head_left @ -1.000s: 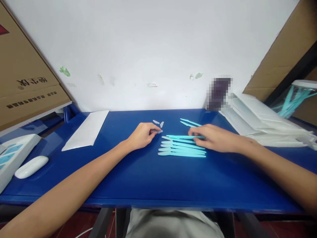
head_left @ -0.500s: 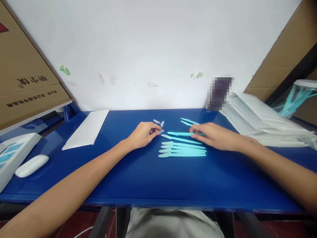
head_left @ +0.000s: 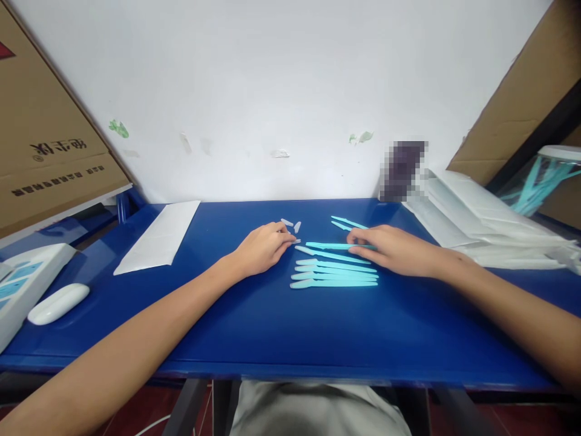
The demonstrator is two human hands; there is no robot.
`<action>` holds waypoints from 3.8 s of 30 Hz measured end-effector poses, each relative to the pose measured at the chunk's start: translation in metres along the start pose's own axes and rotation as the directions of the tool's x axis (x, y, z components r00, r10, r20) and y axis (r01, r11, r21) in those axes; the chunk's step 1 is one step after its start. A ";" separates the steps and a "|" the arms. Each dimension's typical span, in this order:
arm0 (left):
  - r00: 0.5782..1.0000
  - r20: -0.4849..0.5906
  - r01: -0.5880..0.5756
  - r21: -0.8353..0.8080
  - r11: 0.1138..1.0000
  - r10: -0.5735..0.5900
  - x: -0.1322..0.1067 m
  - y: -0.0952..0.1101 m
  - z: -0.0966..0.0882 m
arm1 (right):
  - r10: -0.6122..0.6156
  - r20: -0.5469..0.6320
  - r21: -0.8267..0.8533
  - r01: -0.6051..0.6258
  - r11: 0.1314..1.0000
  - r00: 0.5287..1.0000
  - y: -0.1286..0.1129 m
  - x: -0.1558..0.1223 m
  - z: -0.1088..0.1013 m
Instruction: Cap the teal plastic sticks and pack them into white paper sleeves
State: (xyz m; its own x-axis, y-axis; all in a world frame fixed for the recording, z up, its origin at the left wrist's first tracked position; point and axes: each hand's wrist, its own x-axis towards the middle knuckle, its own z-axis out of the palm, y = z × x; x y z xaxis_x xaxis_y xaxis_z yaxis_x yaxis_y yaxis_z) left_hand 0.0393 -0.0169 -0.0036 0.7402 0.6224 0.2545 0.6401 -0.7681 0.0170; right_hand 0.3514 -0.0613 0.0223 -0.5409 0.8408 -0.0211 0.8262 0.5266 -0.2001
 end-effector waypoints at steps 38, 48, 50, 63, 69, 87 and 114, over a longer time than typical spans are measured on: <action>0.993 -0.075 0.068 -0.228 0.971 -0.087 0.004 0.008 -0.001 | -0.022 -0.025 0.060 0.023 0.998 0.999 0.001 0.001 -0.002; 0.994 -0.080 0.054 -0.238 0.970 -0.075 0.004 0.006 0.000 | -0.004 -0.036 0.057 0.006 0.998 0.999 -0.003 0.000 -0.001; 0.994 -0.080 0.049 -0.240 0.969 -0.071 0.003 0.006 0.000 | 0.000 -0.039 0.061 0.002 0.998 0.999 -0.003 0.001 -0.001; 0.981 -0.076 0.146 -0.322 0.935 -0.179 0.004 0.005 -0.003 | 0.012 -0.072 0.077 -0.007 0.997 0.997 0.003 0.001 -0.001; 0.978 -0.078 0.160 -0.328 0.931 -0.196 0.004 0.005 -0.003 | 0.013 -0.076 0.115 -0.004 0.993 0.997 0.004 0.001 0.001; 0.977 -0.057 0.176 -0.346 0.922 -0.208 0.004 0.004 -0.002 | 0.024 -0.148 0.150 -0.002 0.989 0.989 0.014 0.002 0.006; 0.976 -0.083 0.163 -0.326 0.931 -0.200 0.005 0.004 0.000 | 0.027 -0.196 0.253 0.024 0.967 0.980 0.014 0.003 0.004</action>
State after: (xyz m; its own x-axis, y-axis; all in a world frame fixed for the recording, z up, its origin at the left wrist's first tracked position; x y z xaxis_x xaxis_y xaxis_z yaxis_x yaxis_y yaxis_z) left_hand 0.0459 -0.0172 -0.0019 0.5777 0.7486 0.3255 0.6493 -0.6631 0.3726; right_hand 0.3608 -0.0524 0.0154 -0.4768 0.8632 0.1660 0.7466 0.4974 -0.4417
